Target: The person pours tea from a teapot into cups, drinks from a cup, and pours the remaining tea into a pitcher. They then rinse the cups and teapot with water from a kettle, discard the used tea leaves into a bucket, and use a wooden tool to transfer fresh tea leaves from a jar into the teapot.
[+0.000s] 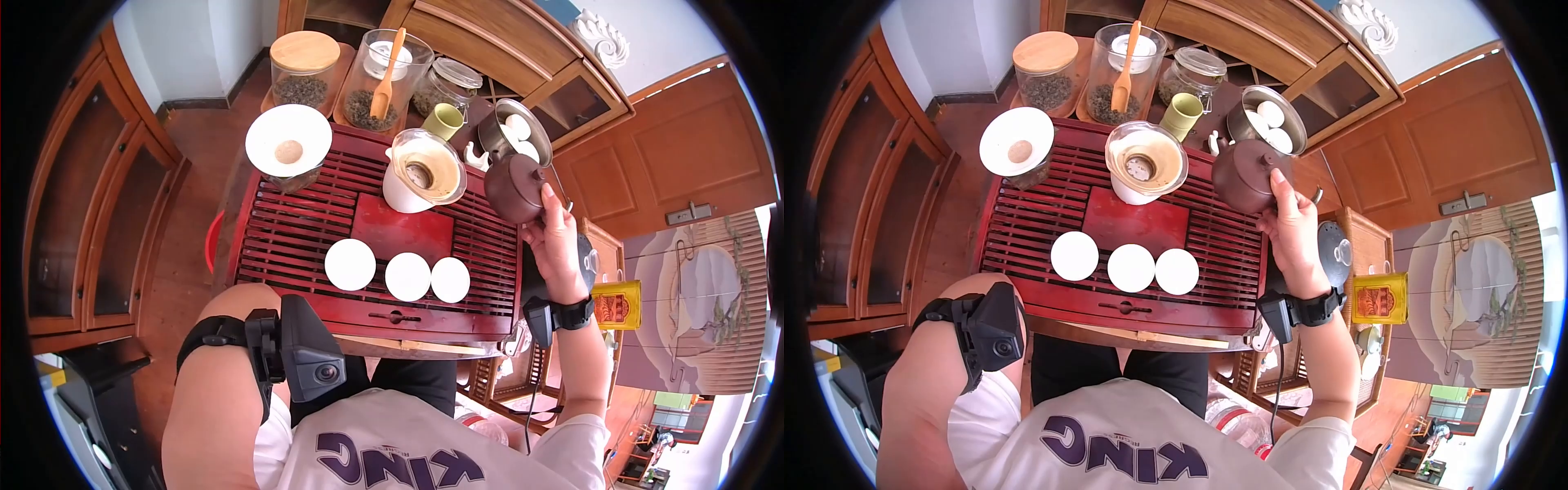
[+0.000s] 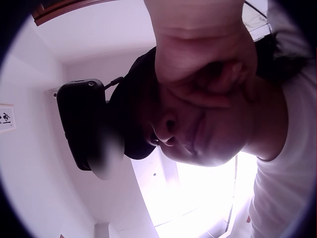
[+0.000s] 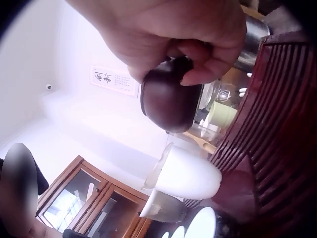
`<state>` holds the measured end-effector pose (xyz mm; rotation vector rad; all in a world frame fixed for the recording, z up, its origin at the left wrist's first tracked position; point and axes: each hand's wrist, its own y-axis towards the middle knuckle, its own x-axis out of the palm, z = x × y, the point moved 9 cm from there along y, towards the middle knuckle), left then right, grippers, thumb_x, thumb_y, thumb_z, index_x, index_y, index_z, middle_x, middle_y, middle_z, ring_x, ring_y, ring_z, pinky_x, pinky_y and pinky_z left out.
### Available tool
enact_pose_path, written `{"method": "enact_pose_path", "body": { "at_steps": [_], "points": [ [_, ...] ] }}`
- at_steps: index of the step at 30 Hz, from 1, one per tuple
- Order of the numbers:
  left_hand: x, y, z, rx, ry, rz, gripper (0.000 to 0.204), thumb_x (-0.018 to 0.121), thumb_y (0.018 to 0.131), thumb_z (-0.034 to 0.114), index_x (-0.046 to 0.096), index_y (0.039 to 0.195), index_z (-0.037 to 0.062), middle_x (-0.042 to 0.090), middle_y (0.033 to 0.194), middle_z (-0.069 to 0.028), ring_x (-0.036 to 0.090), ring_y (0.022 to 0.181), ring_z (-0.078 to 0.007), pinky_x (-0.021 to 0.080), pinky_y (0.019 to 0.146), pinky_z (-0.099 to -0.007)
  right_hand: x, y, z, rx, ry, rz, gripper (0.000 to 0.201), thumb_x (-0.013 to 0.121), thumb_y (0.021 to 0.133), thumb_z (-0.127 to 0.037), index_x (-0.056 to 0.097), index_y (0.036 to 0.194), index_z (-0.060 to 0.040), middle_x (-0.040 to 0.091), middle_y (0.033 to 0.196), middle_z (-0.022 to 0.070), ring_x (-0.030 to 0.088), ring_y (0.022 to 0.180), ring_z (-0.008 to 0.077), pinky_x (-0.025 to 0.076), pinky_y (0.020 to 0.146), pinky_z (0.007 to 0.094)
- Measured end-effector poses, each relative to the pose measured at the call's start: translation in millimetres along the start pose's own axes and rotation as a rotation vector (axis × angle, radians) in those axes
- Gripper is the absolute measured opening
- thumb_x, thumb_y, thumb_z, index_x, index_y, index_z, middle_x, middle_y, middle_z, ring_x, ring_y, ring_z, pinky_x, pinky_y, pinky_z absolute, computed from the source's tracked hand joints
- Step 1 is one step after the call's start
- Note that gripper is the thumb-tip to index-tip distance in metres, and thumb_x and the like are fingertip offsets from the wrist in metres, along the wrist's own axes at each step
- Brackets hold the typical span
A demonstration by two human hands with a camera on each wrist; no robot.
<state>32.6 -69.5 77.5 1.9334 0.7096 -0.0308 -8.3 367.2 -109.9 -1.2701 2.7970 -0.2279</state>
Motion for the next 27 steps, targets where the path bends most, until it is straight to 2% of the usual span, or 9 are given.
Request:
{"method": "enact_pose_path", "body": {
  "at_steps": [5, 7, 10, 13, 17, 19, 20, 23, 27],
  "points": [
    [3, -1, -3, -0.046, -0.124, 0.04, 0.036, 0.057, 0.078, 0.001, 0.049, 0.043, 0.0083, 0.042, 0.043, 0.0037, 0.051, 0.04, -0.0113, 0.054, 0.053, -0.0255, 9, -9, -23, -0.069, -0.017, 0.005, 0.037, 0.067, 0.098, -0.04, 0.069, 0.086, -0.0046, 0.064, 0.072, 0.0009, 0.051, 0.053, 0.0059, 0.047, 0.049, 0.0213],
    [4, 0, -1, -0.152, 0.006, 0.036, 0.035, 0.056, 0.078, 0.0, 0.051, 0.045, 0.0082, 0.042, 0.043, 0.0043, 0.051, 0.04, -0.0104, 0.055, 0.054, -0.0264, 12, -14, -23, -0.07, -0.006, -0.007, 0.038, 0.065, 0.099, -0.04, 0.07, 0.089, -0.0033, 0.066, 0.073, 0.0019, 0.054, 0.054, 0.0065, 0.048, 0.049, 0.0214],
    [11, 2, -6, -0.098, -0.149, -0.015, 0.031, 0.057, 0.077, 0.0, 0.052, 0.046, 0.0065, 0.042, 0.043, 0.0042, 0.05, 0.04, -0.0104, 0.055, 0.055, -0.0272, 22, -29, -24, -0.064, 0.026, -0.06, 0.038, 0.063, 0.1, -0.039, 0.07, 0.094, -0.0014, 0.068, 0.076, 0.0035, 0.057, 0.055, 0.0072, 0.049, 0.049, 0.0214],
    [21, 10, -8, -0.12, -0.026, -0.077, 0.029, 0.058, 0.075, -0.001, 0.053, 0.047, 0.0057, 0.043, 0.044, 0.0039, 0.05, 0.04, -0.0113, 0.055, 0.056, -0.0275, 20, -42, -23, -0.017, 0.026, -0.099, 0.041, 0.062, 0.101, -0.039, 0.069, 0.098, 0.0005, 0.069, 0.077, 0.0044, 0.06, 0.057, 0.0078, 0.049, 0.051, 0.0211],
    [17, 26, -11, -0.187, -0.07, -0.084, 0.027, 0.058, 0.074, -0.002, 0.053, 0.049, 0.0054, 0.046, 0.048, 0.0013, 0.051, 0.042, -0.0118, 0.052, 0.052, -0.0258, 19, -58, -25, 0.013, 0.076, -0.122, 0.04, 0.062, 0.101, -0.04, 0.069, 0.1, -0.0002, 0.068, 0.077, 0.0037, 0.058, 0.057, 0.0069, 0.05, 0.051, 0.0211],
    [37, 34, 20, -0.213, -0.391, -0.44, 0.023, 0.059, 0.088, 0.018, 0.067, 0.072, 0.0027, 0.063, 0.07, -0.0082, 0.066, 0.066, -0.0192, 0.058, 0.076, -0.0433, 17, -64, -22, 0.026, 0.082, -0.122, 0.04, 0.062, 0.101, -0.04, 0.069, 0.101, -0.0005, 0.068, 0.077, 0.0033, 0.057, 0.056, 0.0061, 0.05, 0.052, 0.0211],
    [37, 32, 20, -0.217, -0.393, -0.45, 0.023, 0.059, 0.088, 0.018, 0.067, 0.072, 0.0027, 0.063, 0.07, -0.0082, 0.066, 0.066, -0.0192, 0.058, 0.076, -0.0433, 17, -66, -21, 0.025, 0.086, -0.141, 0.039, 0.062, 0.101, -0.04, 0.07, 0.1, -0.0009, 0.068, 0.077, 0.0029, 0.055, 0.056, 0.0052, 0.05, 0.052, 0.021],
    [29, 2, -10, -0.588, -0.392, -0.43, 0.019, 0.067, 0.089, 0.024, 0.067, 0.09, 0.0055, 0.067, 0.082, -0.0056, 0.068, 0.077, -0.0218, 0.054, 0.085, -0.0465, 13, -67, -13, 0.036, 0.083, -0.174, 0.038, 0.062, 0.101, -0.039, 0.07, 0.097, -0.0021, 0.067, 0.077, 0.0021, 0.053, 0.055, 0.0036, 0.05, 0.052, 0.0207],
    [23, -65, -37, -1.087, -0.355, -0.36, 0.035, 0.078, 0.089, 0.033, 0.067, 0.113, 0.0093, 0.073, 0.097, -0.002, 0.07, 0.092, -0.0253, 0.048, 0.098, -0.0507, 18, -74, -9, 0.054, 0.112, -0.253, 0.035, 0.064, 0.1, -0.038, 0.07, 0.089, -0.0051, 0.067, 0.076, 0.001, 0.05, 0.053, 0.0028, 0.05, 0.051, 0.0206]
  ]
}}
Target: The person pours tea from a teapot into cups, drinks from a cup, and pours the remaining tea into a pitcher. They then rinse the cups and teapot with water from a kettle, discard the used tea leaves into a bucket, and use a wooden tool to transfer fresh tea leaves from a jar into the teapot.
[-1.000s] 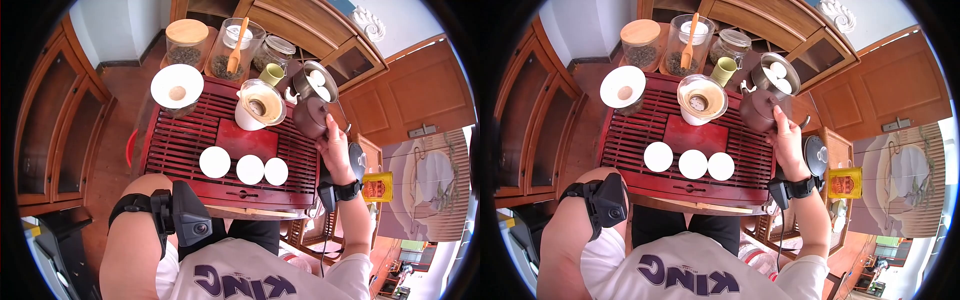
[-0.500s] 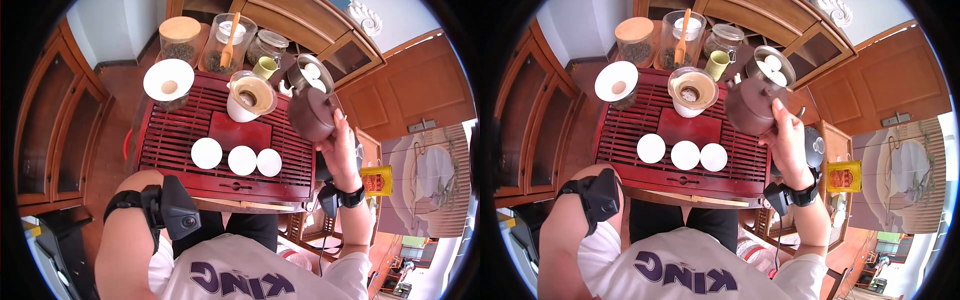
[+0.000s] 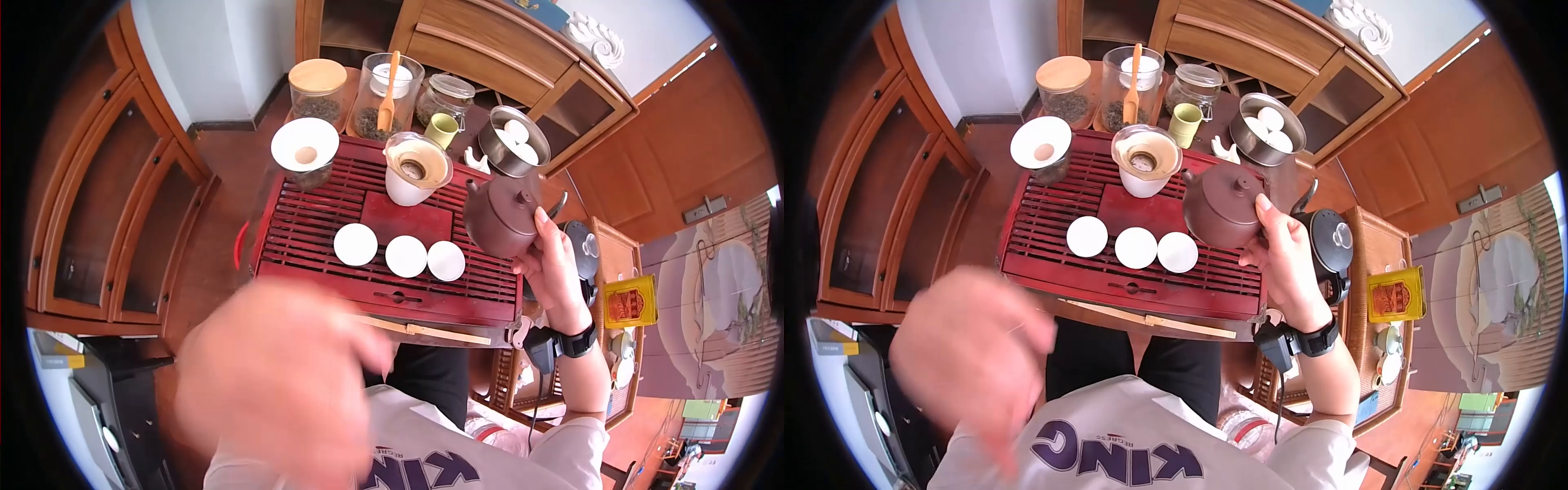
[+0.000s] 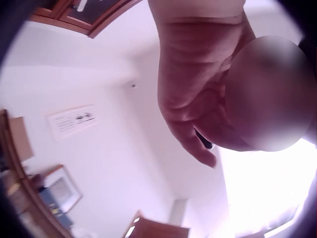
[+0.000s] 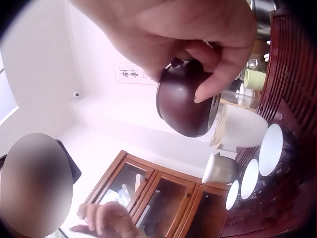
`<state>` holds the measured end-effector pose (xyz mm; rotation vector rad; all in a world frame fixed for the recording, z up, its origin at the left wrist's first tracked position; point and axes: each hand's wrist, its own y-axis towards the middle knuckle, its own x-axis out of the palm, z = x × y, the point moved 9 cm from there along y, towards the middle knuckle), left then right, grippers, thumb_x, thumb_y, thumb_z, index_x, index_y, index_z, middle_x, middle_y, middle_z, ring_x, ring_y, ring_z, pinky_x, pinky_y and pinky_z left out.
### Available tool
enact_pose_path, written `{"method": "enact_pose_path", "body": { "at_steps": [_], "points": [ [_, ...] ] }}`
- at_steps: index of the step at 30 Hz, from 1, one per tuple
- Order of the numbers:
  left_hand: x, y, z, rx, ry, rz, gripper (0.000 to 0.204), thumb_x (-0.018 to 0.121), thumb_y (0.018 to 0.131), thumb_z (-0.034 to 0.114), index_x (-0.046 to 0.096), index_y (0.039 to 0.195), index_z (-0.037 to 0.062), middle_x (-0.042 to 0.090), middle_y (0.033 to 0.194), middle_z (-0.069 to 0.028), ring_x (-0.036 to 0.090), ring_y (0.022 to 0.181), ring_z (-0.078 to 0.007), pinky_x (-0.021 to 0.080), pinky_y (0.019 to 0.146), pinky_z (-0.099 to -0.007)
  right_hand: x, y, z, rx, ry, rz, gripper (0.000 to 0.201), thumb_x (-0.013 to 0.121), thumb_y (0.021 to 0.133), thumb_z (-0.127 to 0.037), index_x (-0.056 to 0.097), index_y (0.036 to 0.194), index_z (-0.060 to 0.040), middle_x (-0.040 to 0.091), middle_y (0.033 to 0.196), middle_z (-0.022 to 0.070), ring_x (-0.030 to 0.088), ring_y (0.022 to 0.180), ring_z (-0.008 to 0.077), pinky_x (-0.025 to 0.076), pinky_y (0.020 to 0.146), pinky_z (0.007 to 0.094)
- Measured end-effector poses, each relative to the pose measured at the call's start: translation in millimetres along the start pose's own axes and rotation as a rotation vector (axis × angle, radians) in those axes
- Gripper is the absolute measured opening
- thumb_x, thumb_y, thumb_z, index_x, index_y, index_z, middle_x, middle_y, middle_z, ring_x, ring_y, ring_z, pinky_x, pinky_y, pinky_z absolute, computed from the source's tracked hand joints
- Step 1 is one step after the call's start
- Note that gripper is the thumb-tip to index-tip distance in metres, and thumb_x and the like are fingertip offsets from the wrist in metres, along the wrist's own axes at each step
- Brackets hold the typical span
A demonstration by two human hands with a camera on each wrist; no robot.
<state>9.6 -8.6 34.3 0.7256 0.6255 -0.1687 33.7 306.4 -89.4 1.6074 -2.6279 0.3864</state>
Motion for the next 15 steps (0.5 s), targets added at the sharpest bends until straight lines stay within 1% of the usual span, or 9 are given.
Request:
{"method": "enact_pose_path", "body": {
  "at_steps": [2, 4, 6, 7, 8, 10, 12, 14, 15],
  "points": [
    [-21, -16, -46, -0.252, 0.094, 0.662, 0.029, 0.086, 0.075, 0.011, 0.065, 0.092, 0.0045, 0.069, 0.096, -0.0007, 0.066, 0.084, -0.014, 0.053, 0.089, -0.0345, 5, -3, -1, 0.01, -0.007, 0.046, 0.033, 0.065, 0.099, -0.037, 0.07, 0.087, -0.0061, 0.066, 0.074, 0.0002, 0.05, 0.053, 0.0027, 0.05, 0.05, 0.0208],
    [-14, -51, -93, -0.513, 0.039, 1.069, 0.031, 0.085, 0.076, 0.004, 0.063, 0.099, 0.0035, 0.066, 0.091, -0.001, 0.065, 0.087, -0.0112, 0.052, 0.085, -0.0304, 3, -1, -3, 0.019, -0.017, 0.096, 0.032, 0.067, 0.099, -0.036, 0.07, 0.085, -0.0072, 0.065, 0.072, -0.0005, 0.05, 0.052, 0.0026, 0.05, 0.05, 0.0209],
    [-12, -64, -123, -0.562, -0.139, 1.21, 0.036, 0.083, 0.077, 0.002, 0.06, 0.105, 0.0043, 0.065, 0.091, -0.0013, 0.065, 0.089, -0.0109, 0.051, 0.085, -0.0278, 5, 6, -11, -0.029, -0.022, 0.034, 0.031, 0.068, 0.098, -0.035, 0.068, 0.082, -0.0081, 0.062, 0.07, -0.0021, 0.05, 0.053, 0.0024, 0.049, 0.048, 0.021],
    [-11, -67, -133, -0.711, -0.071, 1.118, 0.048, 0.084, 0.079, 0.007, 0.056, 0.118, 0.006, 0.065, 0.101, -0.005, 0.064, 0.099, -0.0147, 0.051, 0.089, -0.0307, 6, 10, -14, -0.032, -0.034, 0.029, 0.031, 0.068, 0.098, -0.035, 0.068, 0.082, -0.0081, 0.062, 0.07, -0.0021, 0.05, 0.053, 0.0024, 0.049, 0.048, 0.021],
    [-17, -63, -134, -0.703, -0.071, 1.13, 0.048, 0.084, 0.079, 0.007, 0.056, 0.118, 0.006, 0.065, 0.101, -0.005, 0.064, 0.099, -0.0147, 0.051, 0.089, -0.0307, 7, 16, -22, -0.083, -0.048, 0.059, 0.031, 0.069, 0.097, -0.034, 0.068, 0.08, -0.0083, 0.06, 0.067, -0.0028, 0.05, 0.052, 0.0025, 0.049, 0.048, 0.0206],
    [-33, -43, -127, -0.784, 0.276, 0.952, 0.062, 0.082, 0.08, 0.006, 0.049, 0.133, 0.0072, 0.062, 0.115, -0.0075, 0.061, 0.113, -0.0189, 0.049, 0.098, -0.037, 3, 31, -31, -0.137, -0.066, 0.078, 0.03, 0.07, 0.097, -0.033, 0.068, 0.079, -0.0085, 0.059, 0.065, -0.0035, 0.05, 0.051, 0.0026, 0.048, 0.047, 0.0202],
    [-49, -31, -136, -0.753, 0.36, 0.873, 0.08, 0.084, 0.08, 0.014, 0.04, 0.146, 0.0084, 0.058, 0.129, -0.0134, 0.056, 0.125, -0.0253, 0.047, 0.104, -0.0416, 7, 49, -44, -0.243, -0.162, 0.014, 0.034, 0.059, 0.103, -0.034, 0.07, 0.09, -0.0052, 0.067, 0.073, 0.0012, 0.052, 0.051, 0.0047, 0.045, 0.047, 0.0218],
    [-60, -22, -152, -0.777, 0.348, 0.804, 0.088, 0.085, 0.08, 0.018, 0.033, 0.151, 0.0092, 0.056, 0.134, -0.0169, 0.053, 0.13, -0.0284, 0.046, 0.106, -0.043, 16, 60, -52, -0.299, -0.135, -0.017, 0.033, 0.063, 0.101, -0.033, 0.069, 0.083, -0.0065, 0.066, 0.069, 0.0011, 0.052, 0.048, 0.0055, 0.045, 0.045, 0.0215],
    [-62, -19, -163, -0.774, 0.336, 0.754, 0.093, 0.084, 0.082, 0.025, 0.027, 0.153, 0.0027, 0.05, 0.138, -0.0255, 0.052, 0.131, -0.0357, 0.045, 0.107, -0.0429, 15, 66, -56, -0.328, -0.176, 0.029, 0.032, 0.065, 0.1, -0.033, 0.068, 0.082, -0.0068, 0.066, 0.068, 0.0015, 0.052, 0.048, 0.0057, 0.045, 0.045, 0.0212]
  ]
}}
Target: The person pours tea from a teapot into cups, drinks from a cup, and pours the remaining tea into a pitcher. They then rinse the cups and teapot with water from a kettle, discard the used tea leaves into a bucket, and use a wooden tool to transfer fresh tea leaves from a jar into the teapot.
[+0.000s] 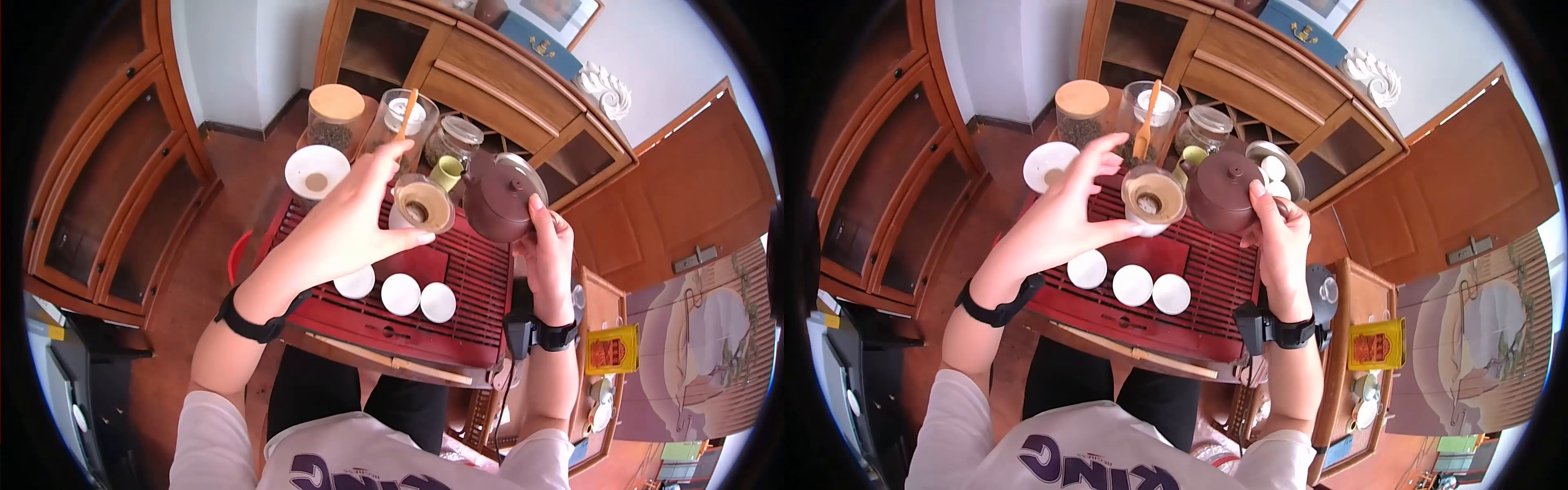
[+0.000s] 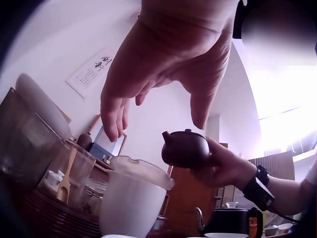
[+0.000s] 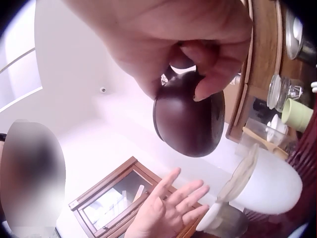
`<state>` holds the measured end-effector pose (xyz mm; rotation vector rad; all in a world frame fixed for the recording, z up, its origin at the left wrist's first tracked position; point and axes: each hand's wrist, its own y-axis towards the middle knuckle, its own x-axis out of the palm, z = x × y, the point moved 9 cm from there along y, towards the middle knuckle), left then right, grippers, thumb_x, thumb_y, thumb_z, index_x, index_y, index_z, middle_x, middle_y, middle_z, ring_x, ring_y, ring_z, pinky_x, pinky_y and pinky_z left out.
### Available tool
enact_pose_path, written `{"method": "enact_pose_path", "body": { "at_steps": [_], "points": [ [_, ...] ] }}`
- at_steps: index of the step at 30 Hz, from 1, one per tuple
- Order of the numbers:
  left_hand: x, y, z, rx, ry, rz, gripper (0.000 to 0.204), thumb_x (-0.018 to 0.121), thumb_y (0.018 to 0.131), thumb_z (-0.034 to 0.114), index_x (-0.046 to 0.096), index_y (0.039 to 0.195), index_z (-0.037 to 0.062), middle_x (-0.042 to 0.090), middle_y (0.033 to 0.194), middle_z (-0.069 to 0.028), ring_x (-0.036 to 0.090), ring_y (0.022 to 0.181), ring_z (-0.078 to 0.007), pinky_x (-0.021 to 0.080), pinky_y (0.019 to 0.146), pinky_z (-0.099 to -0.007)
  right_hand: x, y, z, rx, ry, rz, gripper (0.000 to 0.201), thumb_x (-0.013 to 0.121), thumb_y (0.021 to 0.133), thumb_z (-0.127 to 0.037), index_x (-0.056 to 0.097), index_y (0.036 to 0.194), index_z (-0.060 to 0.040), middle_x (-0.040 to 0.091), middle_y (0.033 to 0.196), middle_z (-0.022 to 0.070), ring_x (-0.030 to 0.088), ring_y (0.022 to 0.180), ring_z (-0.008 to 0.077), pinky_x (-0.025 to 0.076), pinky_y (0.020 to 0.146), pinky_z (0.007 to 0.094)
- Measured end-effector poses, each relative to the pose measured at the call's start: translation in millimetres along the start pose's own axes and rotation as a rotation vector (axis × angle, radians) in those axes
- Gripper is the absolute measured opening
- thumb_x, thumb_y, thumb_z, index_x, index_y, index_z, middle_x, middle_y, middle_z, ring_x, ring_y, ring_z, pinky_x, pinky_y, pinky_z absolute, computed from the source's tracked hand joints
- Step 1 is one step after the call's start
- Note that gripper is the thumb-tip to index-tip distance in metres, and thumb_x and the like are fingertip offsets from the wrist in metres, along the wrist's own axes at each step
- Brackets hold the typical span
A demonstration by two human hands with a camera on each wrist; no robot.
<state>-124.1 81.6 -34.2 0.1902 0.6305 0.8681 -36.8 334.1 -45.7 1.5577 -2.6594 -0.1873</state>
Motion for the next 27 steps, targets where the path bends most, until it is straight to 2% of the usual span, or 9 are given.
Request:
{"method": "enact_pose_path", "body": {
  "at_steps": [3, 5, 8, 11, 14, 18, 22, 25, 27],
  "points": [
    [18, 16, -21, -0.014, 0.055, -0.1, 0.1, 0.083, 0.083, 0.032, 0.021, 0.156, 0.0012, 0.045, 0.143, -0.0271, 0.049, 0.133, -0.0385, 0.043, 0.11, -0.0421, 1, 15, -2, -0.023, -0.063, 0.074, 0.031, 0.069, 0.097, -0.033, 0.067, 0.08, -0.0067, 0.065, 0.065, 0.0012, 0.052, 0.047, 0.0057, 0.045, 0.044, 0.0212],
    [22, 15, -24, -0.01, 0.051, -0.1, 0.101, 0.083, 0.082, 0.03, 0.021, 0.156, 0.0006, 0.046, 0.141, -0.0268, 0.05, 0.132, -0.0385, 0.043, 0.109, -0.0419, 1, 16, -4, -0.031, -0.088, 0.095, 0.032, 0.069, 0.098, -0.033, 0.065, 0.078, -0.0073, 0.062, 0.063, 0.0002, 0.05, 0.047, 0.0058, 0.044, 0.044, 0.0216],
    [21, 2, -15, -0.04, 0.008, -0.154, 0.105, 0.086, 0.079, 0.021, 0.019, 0.158, 0.0031, 0.038, 0.154, -0.0234, 0.039, 0.144, -0.0339, 0.032, 0.12, -0.0425, -1, 13, 3, -0.014, -0.061, 0.053, 0.032, 0.071, 0.096, -0.031, 0.064, 0.077, -0.0064, 0.058, 0.062, -0.0016, 0.051, 0.047, 0.0057, 0.045, 0.044, 0.0209],
    [10, -25, -5, -0.025, 0.066, -0.137, 0.109, 0.088, 0.074, 0.016, 0.02, 0.158, 0.0034, 0.033, 0.158, -0.0232, 0.037, 0.146, -0.0337, 0.033, 0.119, -0.0428, -2, 3, 7, 0.035, -0.015, 0.048, 0.032, 0.072, 0.095, -0.029, 0.064, 0.074, -0.0061, 0.055, 0.06, -0.0025, 0.053, 0.047, 0.0061, 0.046, 0.044, 0.0211],
    [12, -56, -11, -0.121, 0.0, -0.127, 0.115, 0.09, 0.07, 0.012, 0.017, 0.159, 0.0039, 0.031, 0.159, -0.0234, 0.036, 0.147, -0.0335, 0.033, 0.119, -0.0431, 0, -12, 12, 0.087, 0.036, -0.086, 0.034, 0.064, 0.1, -0.031, 0.066, 0.078, -0.0056, 0.059, 0.06, 0.0014, 0.053, 0.047, 0.008, 0.044, 0.046, 0.0231],
    [25, -90, -35, -0.206, -0.04, -0.06, 0.123, 0.091, 0.069, 0.01, 0.01, 0.161, 0.0059, 0.03, 0.16, -0.0229, 0.037, 0.146, -0.0335, 0.033, 0.119, -0.044, 13, -38, 4, 0.175, 0.104, -0.074, 0.033, 0.063, 0.101, -0.033, 0.067, 0.087, -0.0028, 0.068, 0.07, 0.0059, 0.06, 0.053, 0.011, 0.047, 0.048, 0.0228],
    [32, -107, -55, -0.241, -0.105, 0.085, 0.118, 0.087, 0.072, 0.004, 0.01, 0.162, 0.0074, 0.035, 0.157, -0.0224, 0.04, 0.144, -0.0309, 0.034, 0.117, -0.0416, 26, -51, 4, 0.205, 0.112, -0.187, 0.033, 0.065, 0.1, -0.034, 0.067, 0.091, -0.0013, 0.069, 0.075, 0.0067, 0.064, 0.057, 0.0124, 0.049, 0.05, 0.0226],
    [44, -110, -69, -0.288, -0.217, 0.089, 0.114, 0.085, 0.075, 0.003, 0.012, 0.162, 0.0079, 0.04, 0.153, -0.0213, 0.043, 0.141, -0.0288, 0.034, 0.116, -0.0401, 32, -57, 3, 0.211, 0.09, -0.222, 0.034, 0.068, 0.098, -0.034, 0.067, 0.093, 0.0002, 0.07, 0.078, 0.0072, 0.065, 0.059, 0.0122, 0.052, 0.052, 0.023],
    [47, -112, -75, -0.247, -0.156, 0.114, 0.11, 0.084, 0.076, 0.003, 0.015, 0.161, 0.0074, 0.048, 0.147, -0.0193, 0.051, 0.134, -0.0262, 0.04, 0.112, -0.0383, 38, -59, 4, 0.192, 0.073, -0.283, 0.035, 0.069, 0.097, -0.033, 0.067, 0.093, 0.0013, 0.07, 0.079, 0.0073, 0.065, 0.06, 0.0116, 0.053, 0.052, 0.0236]
  ]
}}
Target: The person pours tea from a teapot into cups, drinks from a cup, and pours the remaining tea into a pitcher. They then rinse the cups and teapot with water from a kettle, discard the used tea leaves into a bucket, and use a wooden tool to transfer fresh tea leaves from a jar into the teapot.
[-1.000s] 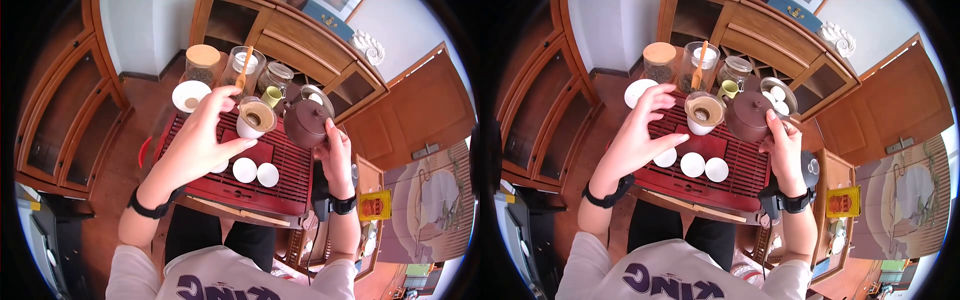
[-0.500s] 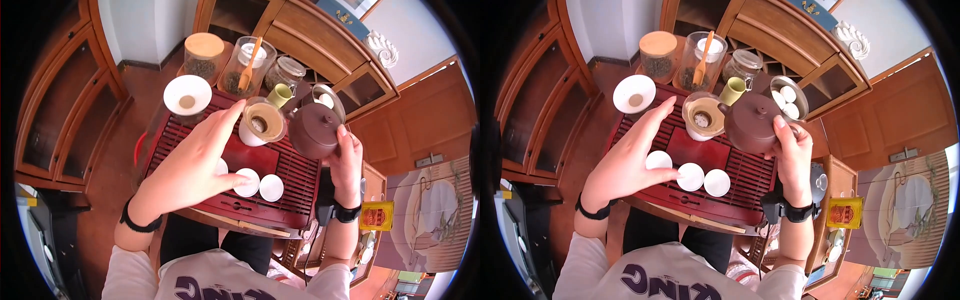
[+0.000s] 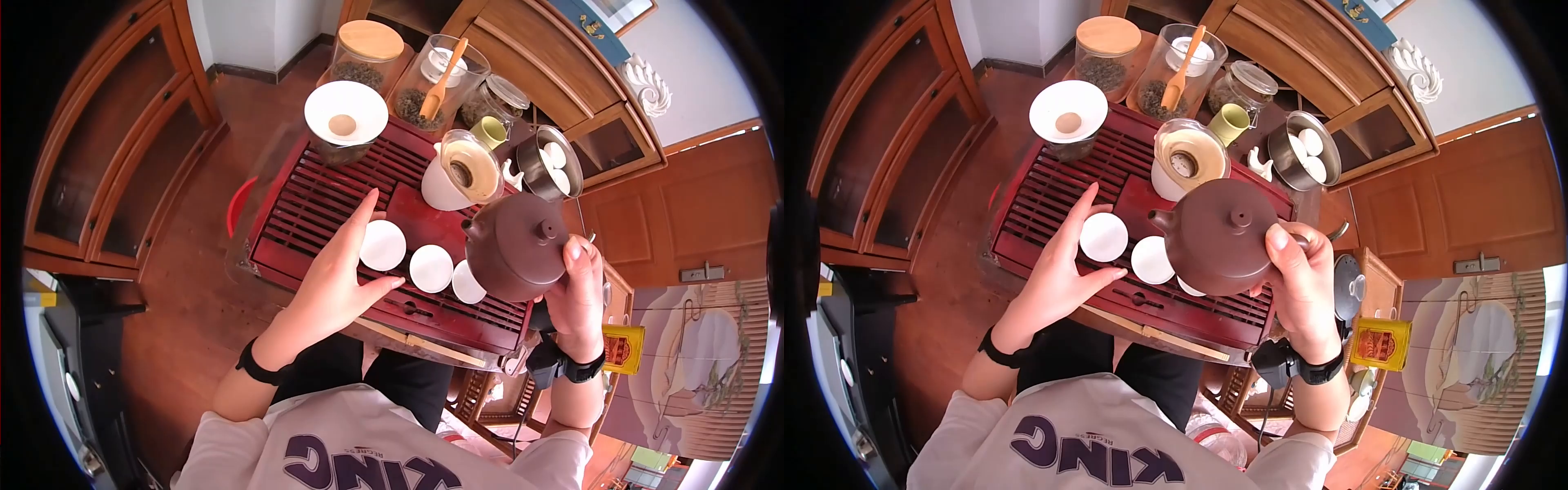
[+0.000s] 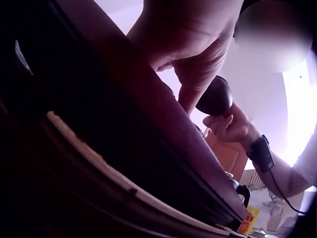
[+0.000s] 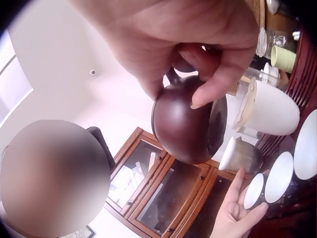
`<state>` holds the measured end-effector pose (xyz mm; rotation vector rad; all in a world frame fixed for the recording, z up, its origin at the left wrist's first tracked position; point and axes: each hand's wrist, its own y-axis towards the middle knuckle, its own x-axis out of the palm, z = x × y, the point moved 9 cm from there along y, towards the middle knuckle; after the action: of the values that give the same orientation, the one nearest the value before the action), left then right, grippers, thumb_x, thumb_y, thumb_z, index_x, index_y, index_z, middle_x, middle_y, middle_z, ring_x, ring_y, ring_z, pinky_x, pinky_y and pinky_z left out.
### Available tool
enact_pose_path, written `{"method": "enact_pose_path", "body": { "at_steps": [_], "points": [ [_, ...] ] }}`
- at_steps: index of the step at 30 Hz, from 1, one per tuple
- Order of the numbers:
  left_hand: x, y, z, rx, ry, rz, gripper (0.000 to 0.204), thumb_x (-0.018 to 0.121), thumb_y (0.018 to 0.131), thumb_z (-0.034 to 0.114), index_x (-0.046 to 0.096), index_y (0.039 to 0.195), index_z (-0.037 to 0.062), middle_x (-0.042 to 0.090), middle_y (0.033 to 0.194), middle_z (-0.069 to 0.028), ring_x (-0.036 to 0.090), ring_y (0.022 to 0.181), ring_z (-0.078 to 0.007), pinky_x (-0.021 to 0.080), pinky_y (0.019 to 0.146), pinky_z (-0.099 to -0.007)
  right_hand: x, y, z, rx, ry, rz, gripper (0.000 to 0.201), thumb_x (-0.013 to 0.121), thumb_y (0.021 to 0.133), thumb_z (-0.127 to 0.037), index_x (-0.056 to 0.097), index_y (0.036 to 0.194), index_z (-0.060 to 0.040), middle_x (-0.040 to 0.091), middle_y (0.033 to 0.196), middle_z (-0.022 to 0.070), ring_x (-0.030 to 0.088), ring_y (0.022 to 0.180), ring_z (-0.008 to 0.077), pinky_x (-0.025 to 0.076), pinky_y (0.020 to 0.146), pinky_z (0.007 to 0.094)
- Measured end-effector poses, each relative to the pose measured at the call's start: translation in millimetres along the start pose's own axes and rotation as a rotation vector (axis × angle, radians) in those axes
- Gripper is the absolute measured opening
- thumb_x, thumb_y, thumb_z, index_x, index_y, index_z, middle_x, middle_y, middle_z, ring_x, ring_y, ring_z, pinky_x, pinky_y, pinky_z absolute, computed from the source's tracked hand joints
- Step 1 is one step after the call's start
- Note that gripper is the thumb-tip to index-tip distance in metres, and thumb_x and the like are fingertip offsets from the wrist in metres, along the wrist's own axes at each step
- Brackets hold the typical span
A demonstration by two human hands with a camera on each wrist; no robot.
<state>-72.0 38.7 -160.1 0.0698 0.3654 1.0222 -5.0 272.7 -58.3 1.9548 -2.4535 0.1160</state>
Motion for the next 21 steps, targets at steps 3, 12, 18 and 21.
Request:
{"method": "enact_pose_path", "body": {
  "at_steps": [3, 12, 18, 21],
  "points": [
    [0, -1, -5, 0.064, -0.007, 0.072, 0.105, 0.083, 0.076, 0.002, 0.021, 0.159, 0.0056, 0.057, 0.139, -0.0157, 0.062, 0.121, -0.0242, 0.05, 0.099, -0.0355, 9, -1, 3, 0.023, -0.016, 0.01, 0.035, 0.071, 0.096, -0.031, 0.068, 0.098, 0.0035, 0.071, 0.081, 0.0071, 0.065, 0.061, 0.011, 0.053, 0.051, 0.0231],
    [2, -3, 5, 0.157, 0.13, 0.104, 0.105, 0.084, 0.074, 0.003, 0.021, 0.158, 0.0036, 0.062, 0.133, -0.0163, 0.067, 0.113, -0.0313, 0.054, 0.094, -0.0372, 27, 2, 2, 0.023, -0.216, 0.013, 0.031, 0.075, 0.093, -0.024, 0.062, 0.074, -0.0026, 0.056, 0.071, -0.0011, 0.054, 0.058, 0.0048, 0.048, 0.05, 0.0203],
    [2, -5, 6, 0.151, 0.134, 0.09, 0.106, 0.085, 0.073, 0.003, 0.022, 0.158, 0.0022, 0.063, 0.131, -0.0159, 0.068, 0.111, -0.0314, 0.055, 0.093, -0.0375, 38, 5, 1, 0.0, -0.342, -0.031, 0.048, 0.082, 0.087, -0.016, 0.042, 0.061, -0.0079, 0.041, 0.067, -0.0049, 0.045, 0.057, 0.0023, 0.044, 0.05, 0.0188],
    [2, -5, 6, 0.162, 0.135, 0.095, 0.106, 0.085, 0.073, 0.003, 0.022, 0.158, 0.0016, 0.063, 0.13, -0.016, 0.068, 0.111, -0.0311, 0.055, 0.093, -0.0377, 38, 6, 5, -0.001, -0.361, -0.036, 0.051, 0.084, 0.084, -0.014, 0.039, 0.061, -0.0077, 0.036, 0.067, -0.0058, 0.037, 0.059, 0.0027, 0.035, 0.05, 0.0214]
  ]
}}
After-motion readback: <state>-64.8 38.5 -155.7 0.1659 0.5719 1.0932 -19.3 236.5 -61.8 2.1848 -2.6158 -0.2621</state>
